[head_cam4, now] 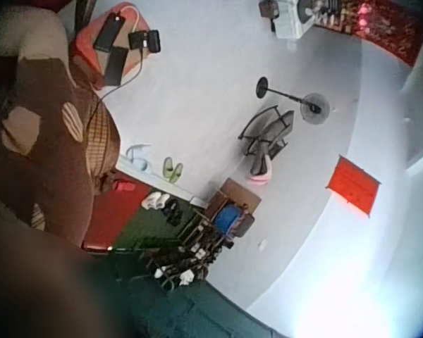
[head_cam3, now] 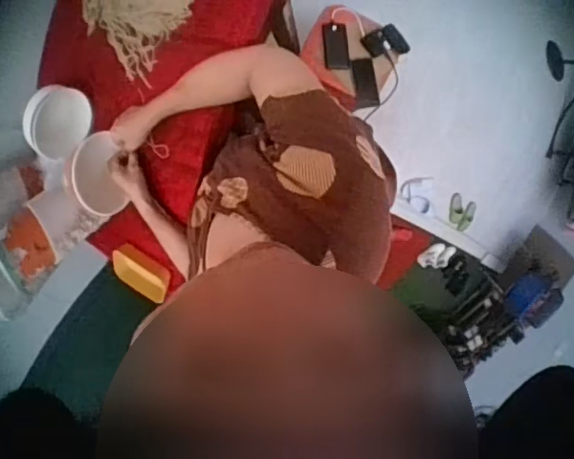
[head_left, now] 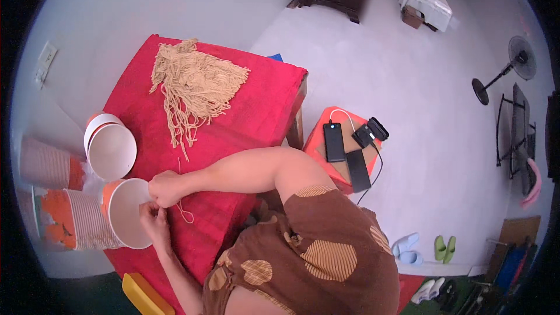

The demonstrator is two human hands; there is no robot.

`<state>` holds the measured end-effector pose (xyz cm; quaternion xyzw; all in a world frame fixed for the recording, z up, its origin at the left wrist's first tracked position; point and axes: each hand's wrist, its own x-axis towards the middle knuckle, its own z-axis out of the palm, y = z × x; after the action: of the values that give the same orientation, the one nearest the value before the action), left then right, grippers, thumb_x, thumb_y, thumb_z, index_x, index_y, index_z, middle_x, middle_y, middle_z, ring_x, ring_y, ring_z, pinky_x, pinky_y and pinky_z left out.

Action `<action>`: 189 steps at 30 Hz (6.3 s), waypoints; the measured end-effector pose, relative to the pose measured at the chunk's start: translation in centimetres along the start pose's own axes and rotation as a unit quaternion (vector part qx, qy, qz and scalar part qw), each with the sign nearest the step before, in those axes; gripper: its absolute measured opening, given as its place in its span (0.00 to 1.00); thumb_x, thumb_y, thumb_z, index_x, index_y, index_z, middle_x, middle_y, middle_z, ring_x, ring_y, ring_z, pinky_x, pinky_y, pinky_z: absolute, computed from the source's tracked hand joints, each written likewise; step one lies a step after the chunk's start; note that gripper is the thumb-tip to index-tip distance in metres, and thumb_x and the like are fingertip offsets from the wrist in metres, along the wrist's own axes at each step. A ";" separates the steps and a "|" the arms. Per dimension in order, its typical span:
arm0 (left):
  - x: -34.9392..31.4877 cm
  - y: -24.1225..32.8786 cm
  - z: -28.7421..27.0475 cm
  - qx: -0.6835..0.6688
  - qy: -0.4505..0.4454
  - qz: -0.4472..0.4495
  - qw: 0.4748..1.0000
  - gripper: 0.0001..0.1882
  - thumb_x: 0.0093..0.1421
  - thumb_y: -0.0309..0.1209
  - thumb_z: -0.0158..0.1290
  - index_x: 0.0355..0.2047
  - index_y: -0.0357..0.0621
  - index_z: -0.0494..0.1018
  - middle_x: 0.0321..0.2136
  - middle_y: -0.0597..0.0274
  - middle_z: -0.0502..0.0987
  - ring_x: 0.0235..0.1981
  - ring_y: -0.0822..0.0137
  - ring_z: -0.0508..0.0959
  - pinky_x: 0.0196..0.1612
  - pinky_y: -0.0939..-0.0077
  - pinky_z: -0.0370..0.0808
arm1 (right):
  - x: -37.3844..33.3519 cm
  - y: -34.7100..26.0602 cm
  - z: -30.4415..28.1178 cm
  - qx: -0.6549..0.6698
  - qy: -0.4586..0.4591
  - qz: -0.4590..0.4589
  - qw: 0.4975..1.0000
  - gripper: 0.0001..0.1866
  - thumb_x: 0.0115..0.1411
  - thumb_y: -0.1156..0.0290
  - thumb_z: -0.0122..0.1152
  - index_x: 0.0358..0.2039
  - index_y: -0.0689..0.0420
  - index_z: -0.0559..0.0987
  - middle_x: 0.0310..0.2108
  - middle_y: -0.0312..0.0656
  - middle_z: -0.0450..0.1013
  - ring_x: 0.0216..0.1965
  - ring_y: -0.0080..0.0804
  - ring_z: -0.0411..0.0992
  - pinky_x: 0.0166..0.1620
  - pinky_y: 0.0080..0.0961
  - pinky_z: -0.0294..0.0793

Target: Thread a string through pre-punched holes in paper buckets.

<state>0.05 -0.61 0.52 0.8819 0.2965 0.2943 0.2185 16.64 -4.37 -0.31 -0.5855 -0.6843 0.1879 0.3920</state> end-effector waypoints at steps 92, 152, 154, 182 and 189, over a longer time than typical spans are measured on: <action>0.0 2.6 -0.5 -0.342 0.054 -0.286 0.894 0.05 0.59 0.29 0.51 0.28 0.41 0.74 0.17 0.73 0.67 0.15 0.81 0.61 0.17 0.85 0.54 | 0.2 1.2 -2.9 -0.081 -0.095 -0.006 0.992 0.10 0.50 0.71 0.50 0.26 0.57 0.81 0.30 0.54 0.76 0.36 0.53 0.76 0.39 0.48 0.75; -0.5 1.7 0.4 -0.174 0.033 -0.132 0.975 0.04 0.56 0.20 0.55 0.29 0.38 0.70 0.21 0.65 0.72 0.23 0.76 0.69 0.25 0.77 0.69 | -1.1 -0.1 -2.2 -0.020 -0.011 -0.148 0.989 0.06 0.55 0.70 0.57 0.32 0.57 0.73 0.20 0.52 0.73 0.25 0.53 0.74 0.27 0.47 0.72; -0.5 1.7 0.3 -0.175 0.032 -0.130 0.975 0.04 0.56 0.21 0.55 0.29 0.38 0.70 0.21 0.64 0.72 0.23 0.76 0.70 0.26 0.77 0.69 | -1.1 -0.1 -2.2 -0.026 -0.011 -0.148 0.989 0.06 0.55 0.70 0.57 0.31 0.58 0.72 0.19 0.51 0.73 0.24 0.53 0.74 0.27 0.47 0.72; 0.0 0.5 1.0 -0.168 0.063 -0.102 0.978 0.03 0.59 0.19 0.52 0.32 0.38 0.69 0.26 0.66 0.74 0.27 0.78 0.72 0.27 0.82 0.71 | -0.7 0.9 -2.0 0.071 -0.042 -0.078 0.994 0.04 0.52 0.78 0.55 0.29 0.63 0.71 0.17 0.46 0.73 0.19 0.34 0.74 0.24 0.31 0.71; 0.0 0.8 0.7 -0.209 0.046 -0.157 0.964 0.03 0.59 0.20 0.53 0.31 0.39 0.69 0.25 0.66 0.74 0.25 0.78 0.72 0.25 0.83 0.70 | -0.7 -0.2 -2.9 0.067 -0.089 -0.024 0.993 0.08 0.52 0.71 0.56 0.32 0.61 0.73 0.23 0.51 0.75 0.26 0.49 0.76 0.30 0.42 0.73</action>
<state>0.83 -1.34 0.50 0.7443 0.3725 0.3526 0.4276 18.69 -5.68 1.40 -0.5221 -0.7165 0.2749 0.3721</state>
